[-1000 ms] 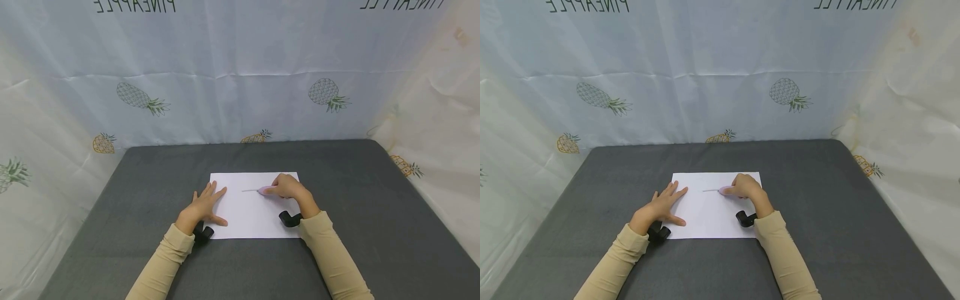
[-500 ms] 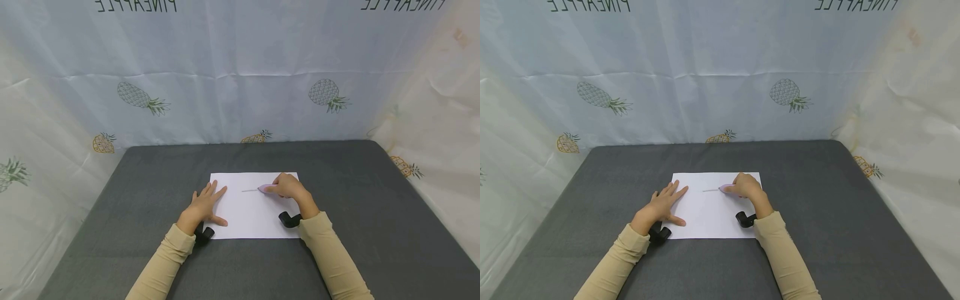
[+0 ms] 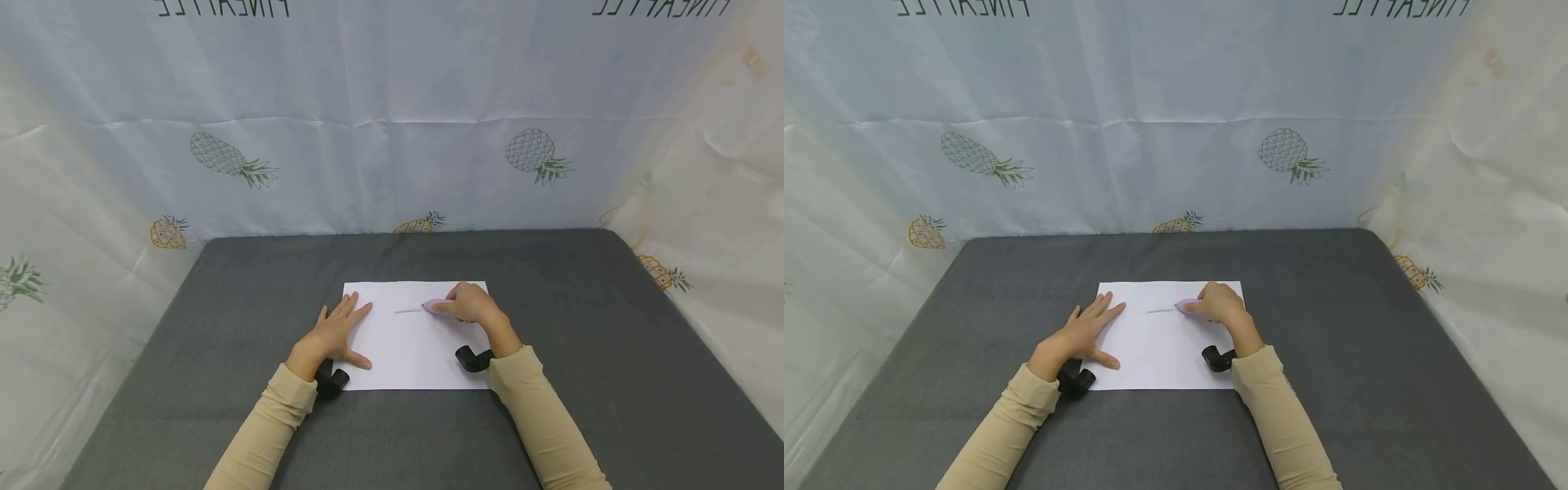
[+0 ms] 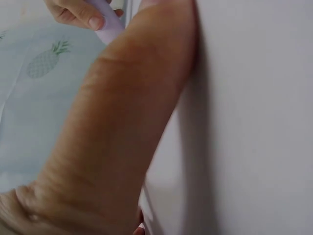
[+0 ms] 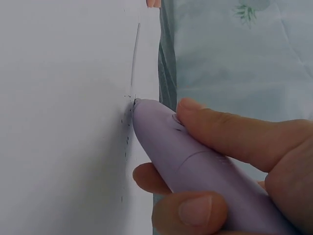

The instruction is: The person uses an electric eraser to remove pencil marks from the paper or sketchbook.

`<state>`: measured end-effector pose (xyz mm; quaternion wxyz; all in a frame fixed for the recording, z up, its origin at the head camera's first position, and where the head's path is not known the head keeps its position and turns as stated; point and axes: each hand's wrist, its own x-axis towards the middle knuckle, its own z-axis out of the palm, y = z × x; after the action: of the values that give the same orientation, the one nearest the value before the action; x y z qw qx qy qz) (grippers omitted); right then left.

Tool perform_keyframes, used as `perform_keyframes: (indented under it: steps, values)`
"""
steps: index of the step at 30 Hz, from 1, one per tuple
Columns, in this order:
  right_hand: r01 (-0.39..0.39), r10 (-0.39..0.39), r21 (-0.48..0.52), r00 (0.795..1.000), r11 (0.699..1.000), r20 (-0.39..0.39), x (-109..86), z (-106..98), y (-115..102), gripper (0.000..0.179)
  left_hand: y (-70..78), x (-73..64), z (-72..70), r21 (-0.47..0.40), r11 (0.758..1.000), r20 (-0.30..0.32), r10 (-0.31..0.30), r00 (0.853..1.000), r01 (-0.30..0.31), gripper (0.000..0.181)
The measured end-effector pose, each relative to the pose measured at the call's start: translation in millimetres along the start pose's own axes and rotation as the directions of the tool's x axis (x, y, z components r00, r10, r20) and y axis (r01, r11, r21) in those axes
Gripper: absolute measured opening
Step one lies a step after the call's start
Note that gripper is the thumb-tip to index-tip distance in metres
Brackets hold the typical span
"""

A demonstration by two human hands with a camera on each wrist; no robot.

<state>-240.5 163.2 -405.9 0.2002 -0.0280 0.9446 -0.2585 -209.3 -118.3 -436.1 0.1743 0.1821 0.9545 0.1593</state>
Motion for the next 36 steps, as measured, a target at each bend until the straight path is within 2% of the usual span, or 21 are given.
perform_keyframes:
  steps: [7, 14, 21, 27, 36]
  values:
    - [-0.022, 0.022, -0.005, 1.0, 1.0, 0.001, 0.0, 0.9, -2.1, 0.044, 0.6, -0.4, -0.2, 0.008, 1.0, 0.012, -0.005, 1.0, 0.005, 0.116]
    - [0.024, -0.024, -0.003, 0.998, 1.0, 0.06, -1.9, 0.3, -2.3, 0.042, 0.1, -0.1, 0.8, 0.018, 1.0, 0.017, -0.007, 1.0, 0.007, 0.116]
    - [-0.027, 0.026, -0.022, 0.999, 0.999, -0.023, -1.0, 2.5, -4.6, 0.043, 0.3, 0.3, 0.7, 0.011, 1.0, 0.011, -0.005, 1.0, 0.005, 0.116]
    - [-0.035, 0.035, -0.02, 0.999, 0.999, -0.031, -2.1, 4.3, -6.3, 0.042, 0.9, -0.7, 0.1, 0.007, 1.0, 0.015, -0.001, 1.0, 0.001, 0.116]
    - [0.01, -0.01, 0.002, 0.999, 1.0, 0.045, -3.3, 0.6, -5.6, 0.039, 0.6, -1.9, 0.1, 0.016, 1.0, 0.013, -0.001, 1.0, 0.001, 0.116]
